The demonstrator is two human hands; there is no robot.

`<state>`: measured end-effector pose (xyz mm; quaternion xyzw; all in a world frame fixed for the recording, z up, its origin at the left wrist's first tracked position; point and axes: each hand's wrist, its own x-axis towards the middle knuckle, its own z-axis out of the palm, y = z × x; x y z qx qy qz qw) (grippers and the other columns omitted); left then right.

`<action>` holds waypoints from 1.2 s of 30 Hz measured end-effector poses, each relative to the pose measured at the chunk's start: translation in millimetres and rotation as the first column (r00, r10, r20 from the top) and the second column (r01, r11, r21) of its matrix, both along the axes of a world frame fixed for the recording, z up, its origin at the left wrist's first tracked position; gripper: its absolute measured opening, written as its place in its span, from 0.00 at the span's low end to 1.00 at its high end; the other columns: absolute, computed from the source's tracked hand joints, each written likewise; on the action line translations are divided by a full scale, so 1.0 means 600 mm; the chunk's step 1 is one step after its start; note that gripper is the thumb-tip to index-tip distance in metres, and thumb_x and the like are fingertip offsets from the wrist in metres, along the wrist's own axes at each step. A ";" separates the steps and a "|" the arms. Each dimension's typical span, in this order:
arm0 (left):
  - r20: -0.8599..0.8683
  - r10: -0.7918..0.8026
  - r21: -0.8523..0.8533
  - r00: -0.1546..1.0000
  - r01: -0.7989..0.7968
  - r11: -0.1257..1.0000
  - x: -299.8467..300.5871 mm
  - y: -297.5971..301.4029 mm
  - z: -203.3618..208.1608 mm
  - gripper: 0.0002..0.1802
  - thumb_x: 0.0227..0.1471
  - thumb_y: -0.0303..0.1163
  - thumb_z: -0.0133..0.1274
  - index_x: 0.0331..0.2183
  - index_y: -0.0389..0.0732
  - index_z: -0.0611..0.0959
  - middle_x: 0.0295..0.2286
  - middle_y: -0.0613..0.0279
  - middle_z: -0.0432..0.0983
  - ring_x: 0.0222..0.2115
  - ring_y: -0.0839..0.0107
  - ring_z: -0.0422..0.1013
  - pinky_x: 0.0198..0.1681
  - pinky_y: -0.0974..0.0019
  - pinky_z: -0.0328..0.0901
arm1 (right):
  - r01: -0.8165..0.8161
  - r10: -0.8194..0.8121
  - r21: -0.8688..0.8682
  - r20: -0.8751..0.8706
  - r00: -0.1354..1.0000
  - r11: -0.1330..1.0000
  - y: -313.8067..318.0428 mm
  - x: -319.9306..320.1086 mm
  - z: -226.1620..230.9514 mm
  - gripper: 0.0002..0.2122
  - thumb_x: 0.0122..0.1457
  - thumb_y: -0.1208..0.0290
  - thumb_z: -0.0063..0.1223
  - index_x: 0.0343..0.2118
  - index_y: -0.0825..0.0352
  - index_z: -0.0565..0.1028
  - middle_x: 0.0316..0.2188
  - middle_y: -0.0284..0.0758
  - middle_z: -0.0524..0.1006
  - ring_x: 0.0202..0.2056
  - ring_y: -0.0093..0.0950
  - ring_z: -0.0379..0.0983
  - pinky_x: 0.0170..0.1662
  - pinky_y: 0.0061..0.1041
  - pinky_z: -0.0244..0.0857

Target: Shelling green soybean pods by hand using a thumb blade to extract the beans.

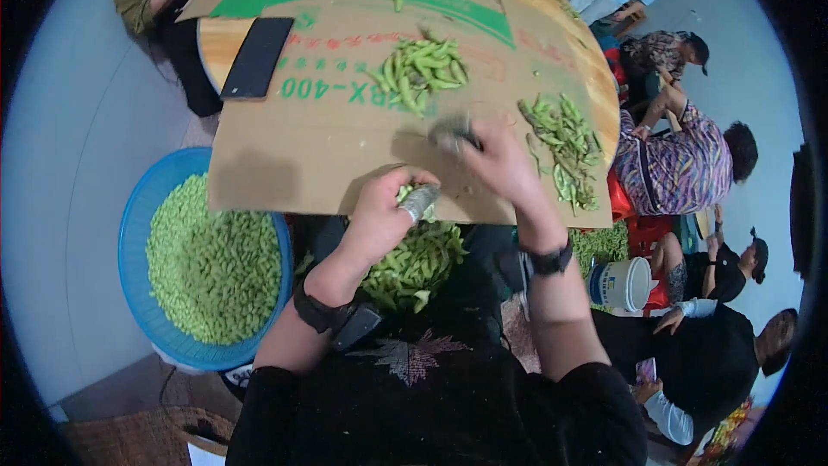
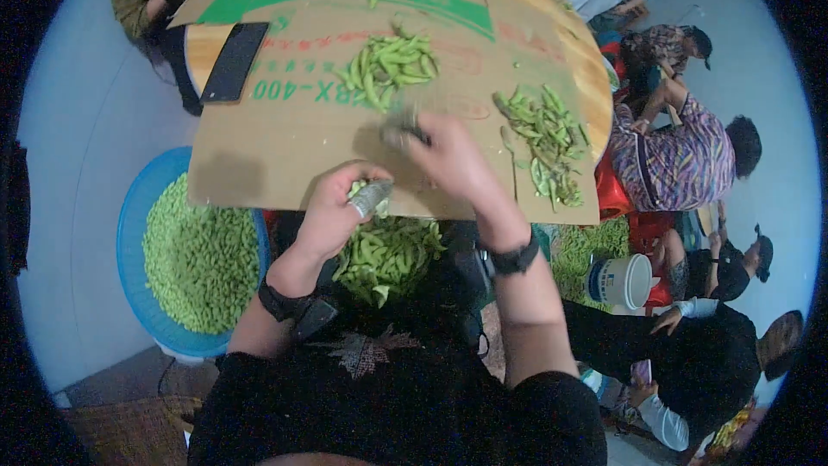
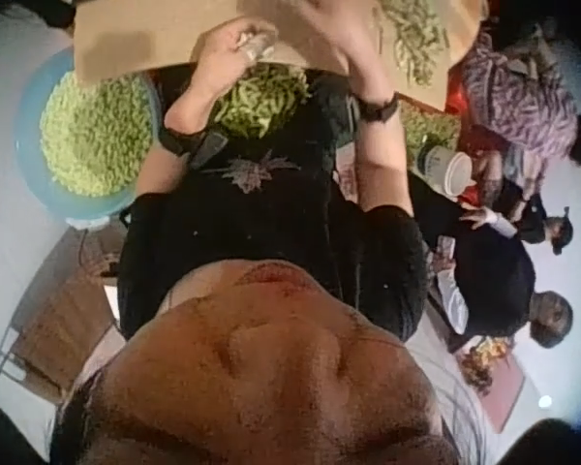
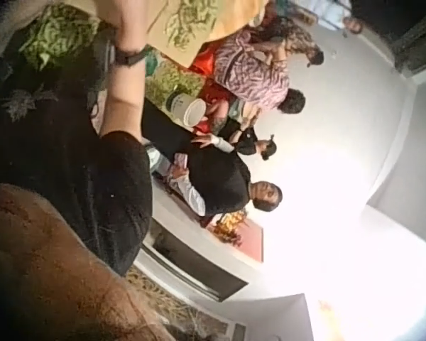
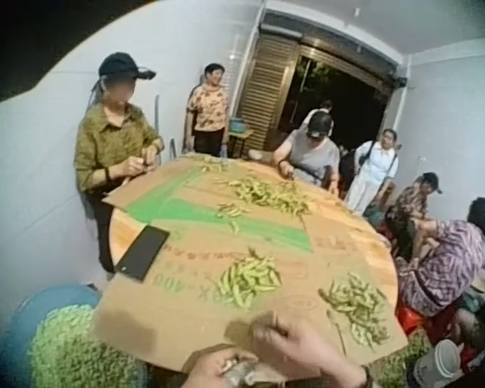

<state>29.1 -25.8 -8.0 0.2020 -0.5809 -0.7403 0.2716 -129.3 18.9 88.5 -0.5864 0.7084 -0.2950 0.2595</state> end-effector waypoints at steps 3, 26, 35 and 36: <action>0.006 -0.066 0.097 0.998 0.065 0.993 -0.003 0.009 0.013 0.09 0.46 0.19 0.48 0.34 0.37 0.77 0.26 0.72 0.70 0.22 0.86 0.63 0.24 0.82 0.58 | -0.031 -0.072 -0.240 -0.408 0.910 0.970 -0.112 -0.025 -0.047 0.13 0.50 0.65 0.52 0.35 0.68 0.73 0.23 0.46 0.73 0.27 0.36 0.73 0.30 0.30 0.65; -0.382 0.100 0.520 0.919 0.124 0.845 -0.055 0.043 0.022 0.15 0.50 0.27 0.48 0.42 0.39 0.71 0.27 0.69 0.69 0.20 0.84 0.60 0.19 0.82 0.54 | -0.063 -0.117 0.172 0.855 0.504 0.983 0.087 -0.026 -0.056 0.08 0.59 0.66 0.40 0.26 0.62 0.67 0.13 0.21 0.59 0.13 0.12 0.50 0.14 0.13 0.41; -0.304 0.294 0.413 0.906 -0.153 0.898 -0.066 0.037 0.010 0.10 0.47 0.23 0.47 0.36 0.38 0.73 0.29 0.63 0.71 0.20 0.82 0.62 0.18 0.82 0.53 | -0.096 -0.108 0.146 0.940 0.323 0.985 0.104 -0.033 -0.052 0.11 0.62 0.65 0.34 0.29 0.65 0.66 0.15 0.23 0.60 0.14 0.12 0.49 0.15 0.12 0.42; -0.298 0.304 0.421 0.905 -0.161 0.892 -0.069 0.041 0.012 0.10 0.47 0.23 0.47 0.36 0.38 0.73 0.29 0.63 0.71 0.20 0.82 0.62 0.18 0.82 0.53 | -0.105 -0.114 0.155 0.940 0.321 0.982 0.102 -0.030 -0.056 0.11 0.62 0.65 0.34 0.29 0.65 0.66 0.15 0.23 0.60 0.14 0.12 0.49 0.15 0.12 0.42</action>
